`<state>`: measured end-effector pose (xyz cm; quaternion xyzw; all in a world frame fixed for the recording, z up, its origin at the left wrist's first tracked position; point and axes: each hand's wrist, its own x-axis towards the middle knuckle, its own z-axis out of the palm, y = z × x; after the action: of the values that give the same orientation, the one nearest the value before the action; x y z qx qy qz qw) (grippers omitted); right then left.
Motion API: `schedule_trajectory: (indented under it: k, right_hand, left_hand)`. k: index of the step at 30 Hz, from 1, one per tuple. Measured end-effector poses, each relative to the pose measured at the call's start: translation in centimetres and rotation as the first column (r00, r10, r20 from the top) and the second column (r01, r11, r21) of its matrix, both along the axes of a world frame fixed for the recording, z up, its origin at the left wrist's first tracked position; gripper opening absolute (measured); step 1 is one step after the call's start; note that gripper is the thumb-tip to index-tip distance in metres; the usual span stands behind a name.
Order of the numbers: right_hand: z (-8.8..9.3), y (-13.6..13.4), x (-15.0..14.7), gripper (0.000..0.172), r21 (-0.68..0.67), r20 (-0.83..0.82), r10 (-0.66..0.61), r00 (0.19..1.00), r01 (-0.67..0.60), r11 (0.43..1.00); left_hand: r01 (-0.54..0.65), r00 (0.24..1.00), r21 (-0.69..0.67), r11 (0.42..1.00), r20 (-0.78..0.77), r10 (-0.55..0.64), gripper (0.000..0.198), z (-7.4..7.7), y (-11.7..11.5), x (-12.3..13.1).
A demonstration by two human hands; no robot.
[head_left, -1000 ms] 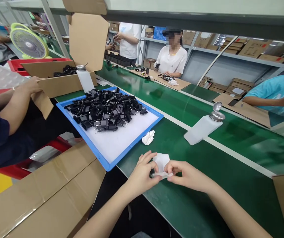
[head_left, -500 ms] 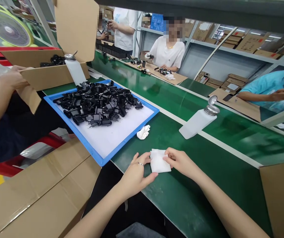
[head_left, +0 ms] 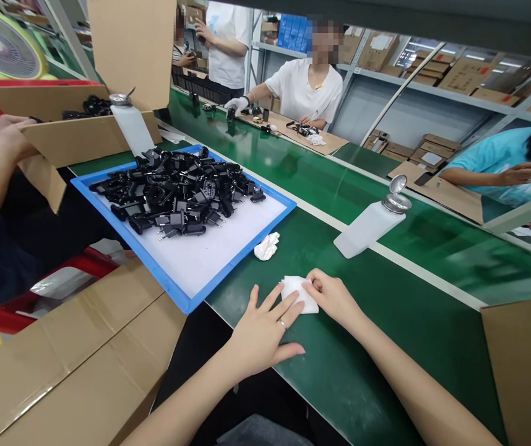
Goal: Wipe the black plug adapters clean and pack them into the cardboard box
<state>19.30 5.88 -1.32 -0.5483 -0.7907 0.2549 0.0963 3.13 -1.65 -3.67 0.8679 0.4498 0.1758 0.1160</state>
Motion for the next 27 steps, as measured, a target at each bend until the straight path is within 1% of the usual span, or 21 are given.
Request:
schedule_trajectory:
  k: [3,6,8,10,11,12,14,16,18,20,22,24,27]
  right_hand:
    - [0.1,-0.3,-0.1,0.005,0.033,0.074,-0.06,0.995,0.058,0.998]
    - [0.8,-0.4,0.3,0.014,0.092,0.141,-0.139,0.98,0.127,0.988]
    - [1.4,-0.5,0.7,0.019,0.11,0.133,-0.148,0.98,0.134,0.985]
    - [1.8,-0.4,1.4,0.025,0.106,0.094,-0.132,0.987,0.122,0.987]
    - [1.8,-0.2,1.7,0.028,0.097,0.077,-0.122,0.99,0.114,0.989]
    - [1.7,0.0,2.1,0.03,0.085,0.064,-0.112,0.992,0.106,0.991]
    - [1.0,0.8,2.9,0.032,0.049,0.057,-0.09,0.994,0.087,0.995]
    - [0.0,1.8,3.5,0.033,0.008,0.043,-0.059,0.997,0.059,0.998]
    - [-0.9,2.4,3.8,0.036,-0.033,0.032,-0.04,0.999,0.041,0.999]
    - [-1.4,2.7,4.0,0.038,-0.071,0.022,-0.041,0.999,0.042,0.997]
    - [-1.7,2.8,4.2,0.038,-0.095,-0.002,-0.053,0.999,0.053,0.994]
    - [-1.9,2.9,4.2,0.038,-0.101,-0.029,-0.064,0.997,0.061,0.993]
    - [-2.1,3.0,4.3,0.037,-0.091,-0.065,-0.077,0.995,0.071,0.993]
  left_hand:
    - [0.027,0.999,-0.056,0.998,-0.03,-0.029,0.055,-0.2,0.1,0.0]
    - [0.027,0.999,-0.092,0.995,-0.016,-0.029,0.054,-0.4,0.2,0.1]
    - [0.007,1.0,-0.096,0.995,-0.003,-0.007,0.052,0.0,0.5,0.1]
    - [-0.03,0.999,-0.09,0.995,0.016,0.032,0.049,0.8,0.7,0.3]
    - [-0.03,0.999,-0.086,0.996,0.039,0.033,0.05,1.2,1.0,0.4]
    - [-0.011,0.997,-0.083,0.996,0.07,0.017,0.053,1.7,1.2,0.5]
    - [0.069,0.991,-0.092,0.993,0.121,-0.058,0.062,2.5,1.9,0.9]
    - [0.143,0.986,-0.158,0.977,0.106,-0.127,0.066,2.8,2.7,1.4]
    - [0.154,0.988,-0.28,0.948,0.047,-0.147,0.066,2.7,3.3,1.9]
    - [0.144,0.988,-0.398,0.906,0.003,-0.156,0.067,2.7,3.6,2.3]
    - [0.126,0.989,-0.46,0.879,-0.008,-0.146,0.064,2.7,3.7,2.6]
    - [0.108,0.992,-0.473,0.875,-0.011,-0.128,0.058,2.8,3.7,2.7]
    - [0.103,0.994,-0.388,0.916,0.02,-0.103,0.051,2.6,3.5,2.7]
